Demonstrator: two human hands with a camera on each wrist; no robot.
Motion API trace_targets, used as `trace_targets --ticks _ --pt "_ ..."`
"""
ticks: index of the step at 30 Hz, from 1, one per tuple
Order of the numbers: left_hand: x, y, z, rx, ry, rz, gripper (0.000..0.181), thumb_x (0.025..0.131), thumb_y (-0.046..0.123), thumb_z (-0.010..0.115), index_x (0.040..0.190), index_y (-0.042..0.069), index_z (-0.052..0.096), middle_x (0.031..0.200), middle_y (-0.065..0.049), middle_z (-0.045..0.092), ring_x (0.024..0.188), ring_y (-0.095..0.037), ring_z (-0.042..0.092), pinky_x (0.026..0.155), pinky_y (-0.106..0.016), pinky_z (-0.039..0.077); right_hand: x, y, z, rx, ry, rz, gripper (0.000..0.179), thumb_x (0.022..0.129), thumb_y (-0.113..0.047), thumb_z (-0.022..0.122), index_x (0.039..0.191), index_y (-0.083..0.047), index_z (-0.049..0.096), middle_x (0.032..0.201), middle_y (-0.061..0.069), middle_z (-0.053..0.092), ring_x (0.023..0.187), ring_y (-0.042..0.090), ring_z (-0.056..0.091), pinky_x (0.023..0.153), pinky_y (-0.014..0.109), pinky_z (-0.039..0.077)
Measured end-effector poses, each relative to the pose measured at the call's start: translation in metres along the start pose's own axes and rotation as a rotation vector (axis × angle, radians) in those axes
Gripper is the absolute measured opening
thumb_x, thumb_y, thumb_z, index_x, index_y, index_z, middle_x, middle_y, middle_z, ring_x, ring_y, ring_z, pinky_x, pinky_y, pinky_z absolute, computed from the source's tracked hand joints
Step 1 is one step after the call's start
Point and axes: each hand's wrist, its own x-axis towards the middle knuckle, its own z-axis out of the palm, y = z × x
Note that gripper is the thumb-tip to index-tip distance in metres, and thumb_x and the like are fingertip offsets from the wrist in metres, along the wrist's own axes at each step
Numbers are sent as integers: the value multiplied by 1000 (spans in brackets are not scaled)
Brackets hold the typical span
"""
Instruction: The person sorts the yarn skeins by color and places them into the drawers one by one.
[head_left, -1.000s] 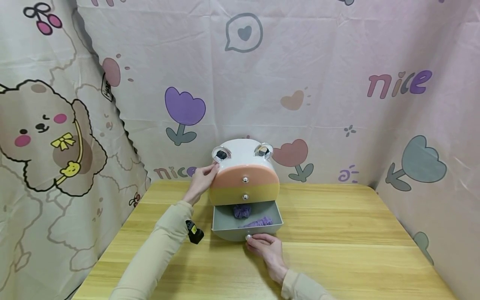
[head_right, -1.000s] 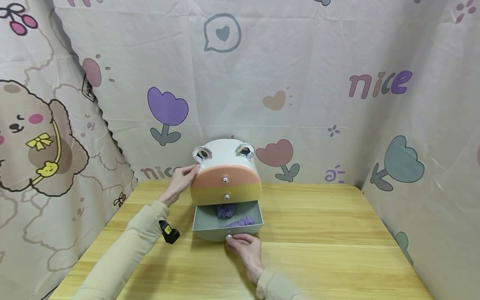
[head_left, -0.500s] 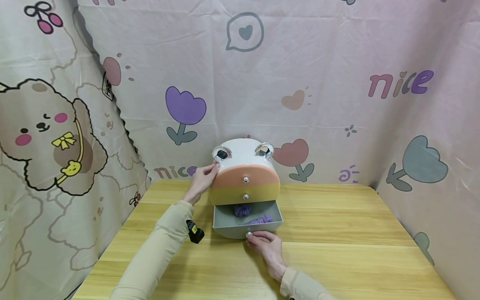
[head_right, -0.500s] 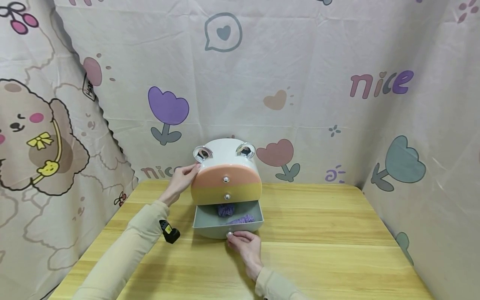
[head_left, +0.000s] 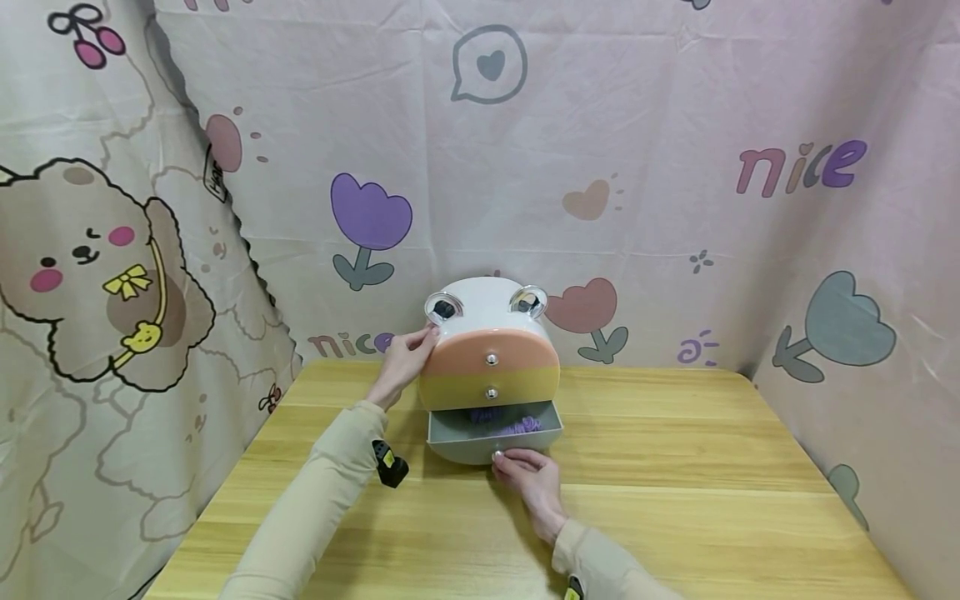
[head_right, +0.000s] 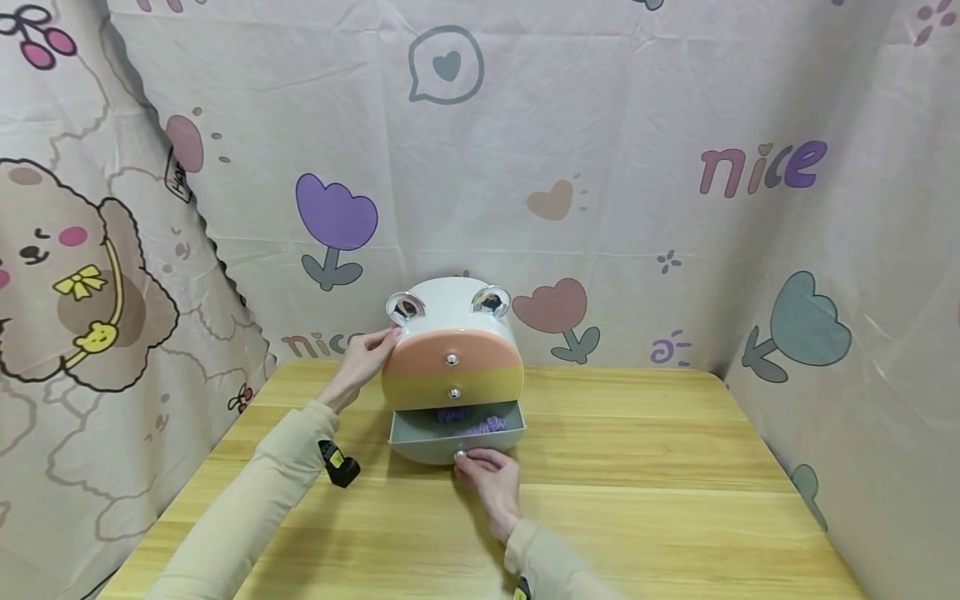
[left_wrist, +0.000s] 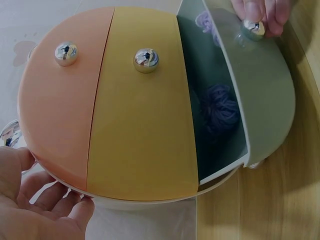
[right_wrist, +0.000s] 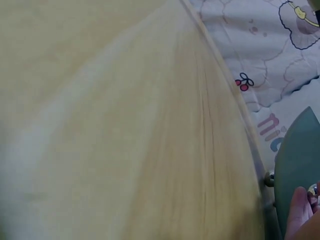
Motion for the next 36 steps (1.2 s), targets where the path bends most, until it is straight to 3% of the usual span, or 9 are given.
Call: trace_targets --ticks 20,36 --pt "-2 1 1 -13 -8 2 54 104 39 52 148 7 49 156 -13 45 147 -33 41 121 -46 37 26 -1 10 -6 11 -39 29 85 2 76 108 16 65 94 15 79 78 14 76 80 32 63" --pt "-1 0 1 -17 -12 1 54 104 39 52 148 8 48 157 -13 44 149 -33 39 122 -46 35 42 0 16 -17 37 -49 26 86 2 75 106 16 66 88 11 79 74 12 74 79 32 64"
